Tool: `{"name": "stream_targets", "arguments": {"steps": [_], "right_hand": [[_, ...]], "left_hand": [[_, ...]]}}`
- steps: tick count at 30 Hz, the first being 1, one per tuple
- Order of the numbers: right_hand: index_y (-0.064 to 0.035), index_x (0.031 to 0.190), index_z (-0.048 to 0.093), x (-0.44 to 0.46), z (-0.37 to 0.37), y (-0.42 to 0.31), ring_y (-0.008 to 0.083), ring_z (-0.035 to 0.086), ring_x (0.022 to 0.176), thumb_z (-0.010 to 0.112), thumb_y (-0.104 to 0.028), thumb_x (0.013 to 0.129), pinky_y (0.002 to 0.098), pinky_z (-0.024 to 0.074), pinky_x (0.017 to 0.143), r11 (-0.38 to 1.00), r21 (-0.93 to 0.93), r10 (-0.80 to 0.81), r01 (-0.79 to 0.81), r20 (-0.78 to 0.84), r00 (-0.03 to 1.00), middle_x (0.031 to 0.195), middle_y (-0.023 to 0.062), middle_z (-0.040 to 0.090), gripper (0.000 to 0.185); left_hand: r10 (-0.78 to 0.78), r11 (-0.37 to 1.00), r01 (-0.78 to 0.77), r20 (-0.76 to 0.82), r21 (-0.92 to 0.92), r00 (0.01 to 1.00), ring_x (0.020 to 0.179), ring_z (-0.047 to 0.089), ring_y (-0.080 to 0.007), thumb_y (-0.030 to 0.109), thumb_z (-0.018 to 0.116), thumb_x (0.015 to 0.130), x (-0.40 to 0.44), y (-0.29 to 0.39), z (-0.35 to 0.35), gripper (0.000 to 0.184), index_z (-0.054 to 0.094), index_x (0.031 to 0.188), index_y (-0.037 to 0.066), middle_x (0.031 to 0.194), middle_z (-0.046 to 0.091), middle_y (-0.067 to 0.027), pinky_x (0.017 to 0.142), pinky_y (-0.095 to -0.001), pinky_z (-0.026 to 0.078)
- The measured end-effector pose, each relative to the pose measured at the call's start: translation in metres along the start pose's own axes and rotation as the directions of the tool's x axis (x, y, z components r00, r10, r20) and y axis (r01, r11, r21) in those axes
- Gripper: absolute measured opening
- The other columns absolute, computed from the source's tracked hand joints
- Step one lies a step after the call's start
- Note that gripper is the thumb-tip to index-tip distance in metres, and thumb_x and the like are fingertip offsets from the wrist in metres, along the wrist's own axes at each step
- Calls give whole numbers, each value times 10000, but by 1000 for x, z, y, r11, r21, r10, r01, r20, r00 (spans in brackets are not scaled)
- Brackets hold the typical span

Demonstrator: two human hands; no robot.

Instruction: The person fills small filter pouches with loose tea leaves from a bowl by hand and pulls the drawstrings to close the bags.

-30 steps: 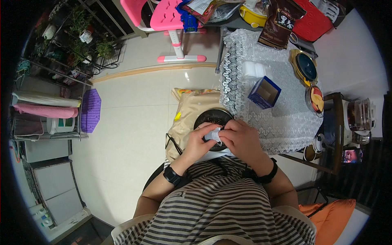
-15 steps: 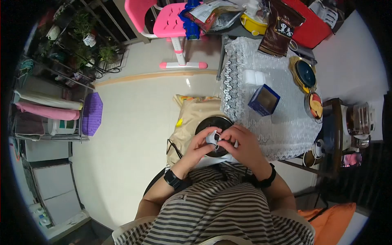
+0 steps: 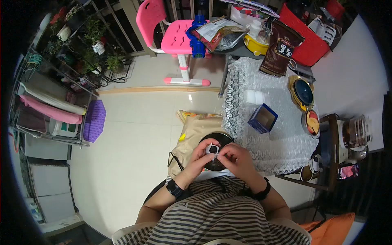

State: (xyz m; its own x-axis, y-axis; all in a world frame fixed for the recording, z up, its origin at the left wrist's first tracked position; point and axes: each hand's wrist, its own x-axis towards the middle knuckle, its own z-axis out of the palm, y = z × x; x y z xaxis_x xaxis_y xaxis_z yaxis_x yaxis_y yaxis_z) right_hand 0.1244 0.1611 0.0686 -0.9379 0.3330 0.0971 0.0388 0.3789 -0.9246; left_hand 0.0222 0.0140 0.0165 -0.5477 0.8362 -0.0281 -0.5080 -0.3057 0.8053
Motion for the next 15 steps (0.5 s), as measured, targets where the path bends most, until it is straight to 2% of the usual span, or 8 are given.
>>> {"name": "stream_targets", "arguments": {"steps": [1, 2, 3, 5, 8, 9, 12, 15], "right_hand": [[-72, 887, 621, 0, -2, -1, 78, 550, 587, 710, -117, 825, 243, 438, 530, 1000, 0, -2, 2, 1, 1000, 766, -1, 626, 118], [-68, 880, 615, 0, -5, -2, 56, 536, 595, 694, -100, 837, 229, 424, 528, 995, 37, 97, -98, 23, 995, 746, -5, 610, 95], [-64, 872, 610, -1, -8, -3, 34, 523, 604, 678, -83, 848, 215, 411, 525, 978, 72, 195, -198, 48, 980, 725, -10, 594, 74], [-62, 868, 606, 0, -11, 2, 22, 515, 616, 664, -78, 859, 205, 401, 529, 976, 128, 170, -175, 47, 984, 719, -19, 584, 61], [-58, 859, 597, 1, -13, 7, 13, 508, 632, 644, -70, 874, 196, 395, 540, 958, 243, 150, -153, 31, 988, 722, -31, 582, 51], [-57, 854, 593, 2, -14, 7, 16, 511, 636, 638, -68, 878, 196, 399, 548, 942, 300, 152, -150, 17, 988, 732, -34, 590, 52], [-58, 863, 589, 4, -15, 9, 23, 513, 632, 619, -76, 893, 195, 405, 559, 955, 281, 110, -93, -44, 993, 744, -31, 598, 47], [-52, 884, 581, 9, -14, 8, 33, 534, 654, 596, -82, 912, 199, 430, 584, 926, 361, 160, -111, -110, 981, 759, -13, 613, 43]], "left_hand": [[-27, 996, 28, -17, 84, 999, 1045, 521, -100, 22, 575, 867, 0, 1, -1, 354, 513, 1215, 51, 1125, 548, -19, 916, -257, 411], [-53, 984, 58, -35, 167, 998, 1005, 534, -87, 21, 608, 877, 0, 2, -1, 307, 529, 1172, 55, 1083, 561, -8, 884, -243, 425], [-53, 984, 58, -34, 167, 998, 1005, 534, -87, 21, 608, 877, 1, 1, -2, 307, 529, 1172, 55, 1083, 561, -8, 884, -243, 425], [-30, 986, 39, -56, 164, 998, 923, 551, -83, 23, 659, 858, 3, -3, -6, 244, 552, 1075, 56, 987, 578, 2, 843, -237, 438], [-15, 972, 26, -48, 233, 999, 912, 548, -76, 32, 674, 849, 4, -5, -9, 233, 551, 1046, 56, 964, 577, 7, 830, -237, 441], [-18, 972, 28, -48, 232, 999, 912, 548, -76, 32, 674, 849, 5, -4, -8, 233, 551, 1046, 56, 964, 577, 7, 830, -237, 441], [-31, 969, 33, -11, 243, 999, 894, 550, -71, 28, 686, 841, 6, 1, -4, 251, 553, 1052, 52, 962, 583, 10, 806, -226, 447], [-104, 977, 99, 20, 188, 994, 880, 560, -67, 4, 693, 832, 5, 3, -1, 292, 565, 1091, 50, 968, 593, 13, 779, -212, 454]]}}
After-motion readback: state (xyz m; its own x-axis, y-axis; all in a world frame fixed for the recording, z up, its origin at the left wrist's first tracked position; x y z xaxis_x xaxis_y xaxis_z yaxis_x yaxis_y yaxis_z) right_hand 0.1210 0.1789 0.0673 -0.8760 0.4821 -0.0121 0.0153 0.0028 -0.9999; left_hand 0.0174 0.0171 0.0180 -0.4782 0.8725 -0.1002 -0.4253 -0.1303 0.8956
